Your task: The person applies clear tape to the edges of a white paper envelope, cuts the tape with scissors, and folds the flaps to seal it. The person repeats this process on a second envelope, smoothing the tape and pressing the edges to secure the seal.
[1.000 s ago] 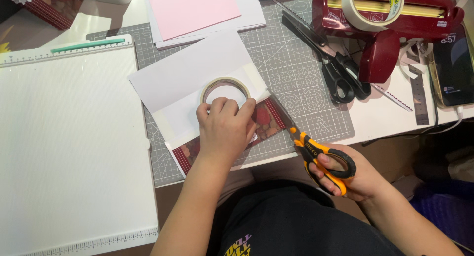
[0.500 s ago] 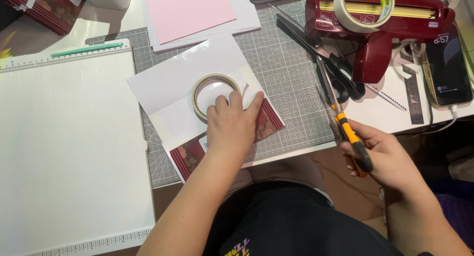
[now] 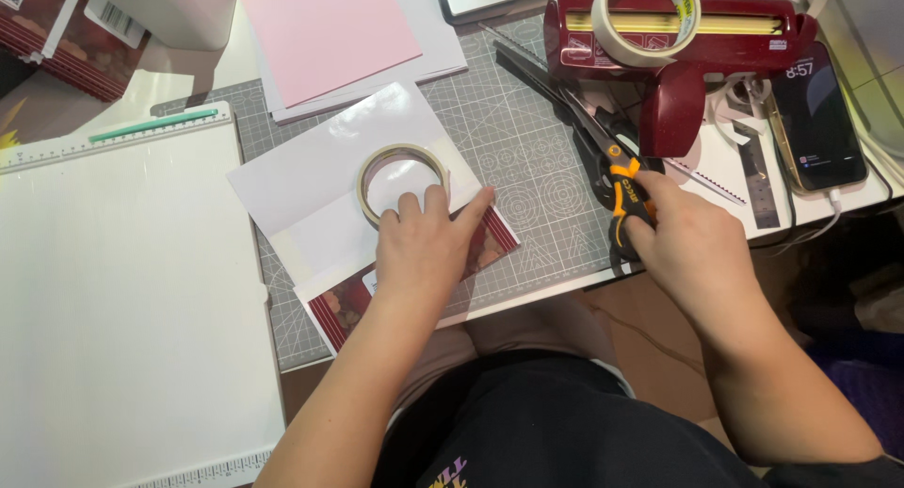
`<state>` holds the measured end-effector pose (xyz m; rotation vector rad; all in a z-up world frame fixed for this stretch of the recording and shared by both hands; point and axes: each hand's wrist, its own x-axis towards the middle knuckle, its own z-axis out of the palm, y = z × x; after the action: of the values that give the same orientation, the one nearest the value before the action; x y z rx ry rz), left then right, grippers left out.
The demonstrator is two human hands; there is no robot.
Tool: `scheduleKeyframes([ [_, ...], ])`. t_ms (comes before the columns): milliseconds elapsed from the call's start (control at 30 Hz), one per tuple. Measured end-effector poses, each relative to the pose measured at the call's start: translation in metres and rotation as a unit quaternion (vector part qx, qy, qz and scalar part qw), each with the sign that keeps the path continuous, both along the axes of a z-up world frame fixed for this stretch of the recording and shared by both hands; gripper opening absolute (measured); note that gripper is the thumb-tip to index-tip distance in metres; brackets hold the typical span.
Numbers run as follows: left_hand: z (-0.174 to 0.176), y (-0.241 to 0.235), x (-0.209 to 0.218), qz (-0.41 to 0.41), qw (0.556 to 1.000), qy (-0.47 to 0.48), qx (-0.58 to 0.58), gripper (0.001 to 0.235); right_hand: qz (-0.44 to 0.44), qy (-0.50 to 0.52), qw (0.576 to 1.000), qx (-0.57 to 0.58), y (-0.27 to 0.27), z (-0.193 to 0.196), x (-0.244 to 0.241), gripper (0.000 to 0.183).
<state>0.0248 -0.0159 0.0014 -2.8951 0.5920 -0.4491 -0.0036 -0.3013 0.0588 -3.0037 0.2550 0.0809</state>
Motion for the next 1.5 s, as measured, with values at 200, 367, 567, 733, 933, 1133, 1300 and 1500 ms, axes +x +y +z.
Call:
scheduleKeyframes([
  [200, 0.035, -0.006, 0.013, -0.053, 0.980, -0.180, -0.070, 0.047, 0.025, 0.023, 0.993, -0.117, 0.001, 0.000, 0.009, 0.062],
  [367, 0.044, -0.033, 0.018, -0.142, 0.982, -0.033, -0.118, 0.034, 0.023, 0.069, 0.992, -0.098, 0.002, 0.025, 0.002, 0.058],
  [567, 0.055, -0.063, 0.004, -0.297, 0.923, -0.144, -0.200, 0.016, 0.286, -0.188, 0.939, -0.029, -0.014, 0.016, -0.010, 0.052],
  [733, 0.056, -0.069, -0.011, -0.289, 0.910, -0.186, -0.233, 0.018, 0.279, -0.266, 0.923, -0.006, -0.032, -0.003, -0.010, 0.026],
  [933, 0.020, -0.003, -0.033, -0.114, 0.968, 0.075, -0.210, 0.066, 0.013, -0.254, 0.965, 0.062, -0.091, -0.023, -0.016, 0.011],
  [1133, 0.004, 0.073, -0.063, 0.075, 0.986, 0.011, -0.146, 0.060, -0.078, -0.150, 0.985, -0.034, -0.143, -0.056, -0.001, 0.045],
  [1300, 0.013, 0.094, -0.083, 0.130, 0.985, -0.051, -0.103, 0.059, -0.060, -0.071, 0.991, -0.101, -0.098, -0.026, -0.003, 0.059],
  [1500, 0.030, 0.095, -0.079, 0.180, 0.965, 0.061, -0.182, 0.048, 0.090, -0.172, 0.979, -0.058, -0.024, 0.005, -0.037, 0.048],
])
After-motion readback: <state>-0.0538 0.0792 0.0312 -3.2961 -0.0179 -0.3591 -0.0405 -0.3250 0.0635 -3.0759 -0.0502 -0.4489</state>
